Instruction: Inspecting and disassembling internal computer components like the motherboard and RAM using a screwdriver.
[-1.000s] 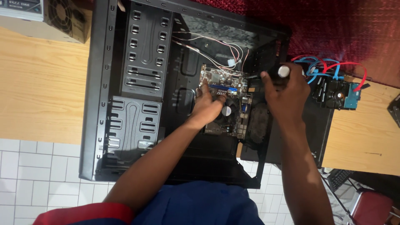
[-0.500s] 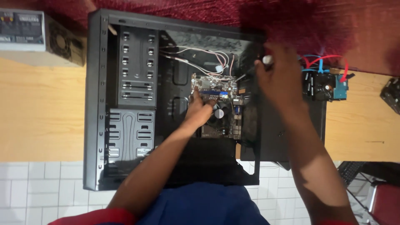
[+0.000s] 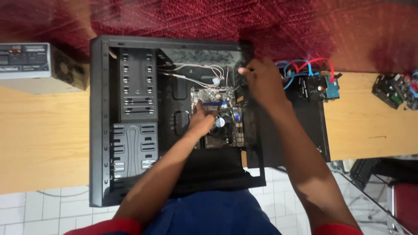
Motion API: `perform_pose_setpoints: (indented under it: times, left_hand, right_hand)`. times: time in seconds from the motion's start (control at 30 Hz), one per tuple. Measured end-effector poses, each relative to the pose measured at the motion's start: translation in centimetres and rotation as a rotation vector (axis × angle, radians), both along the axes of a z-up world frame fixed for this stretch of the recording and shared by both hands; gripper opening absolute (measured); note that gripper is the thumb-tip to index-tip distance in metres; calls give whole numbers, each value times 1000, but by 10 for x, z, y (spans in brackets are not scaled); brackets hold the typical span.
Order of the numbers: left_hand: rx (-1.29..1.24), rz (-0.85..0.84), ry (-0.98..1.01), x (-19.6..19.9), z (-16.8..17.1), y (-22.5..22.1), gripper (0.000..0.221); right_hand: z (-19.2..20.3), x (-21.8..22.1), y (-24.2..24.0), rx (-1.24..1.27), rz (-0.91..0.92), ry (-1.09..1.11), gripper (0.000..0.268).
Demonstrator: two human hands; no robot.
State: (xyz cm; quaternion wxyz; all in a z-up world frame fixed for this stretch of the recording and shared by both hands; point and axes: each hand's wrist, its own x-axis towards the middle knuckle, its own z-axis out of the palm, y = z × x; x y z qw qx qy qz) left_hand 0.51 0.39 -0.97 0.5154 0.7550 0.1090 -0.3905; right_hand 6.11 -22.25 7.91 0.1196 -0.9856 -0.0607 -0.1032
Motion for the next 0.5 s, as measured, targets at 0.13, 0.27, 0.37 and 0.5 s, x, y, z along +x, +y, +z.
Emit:
perform_pose_setpoints:
  times: [0.13,0.27,0.37,0.5]
  left_hand:
    - [20,-6,-19,5,-13,0,95]
    - [11,21,-9,10,-15,2,94]
    - [51,17,-30,15,36,13,89]
    - [89,7,-60,17,39,18,85]
  right_hand:
    - [6,3,-6,141,14,44,31]
    - [1,2,-5,176,-2,95,44]
    - [12,-5,7,119,35,82,55]
    - [-15,-3,5,-119,-50,41,38]
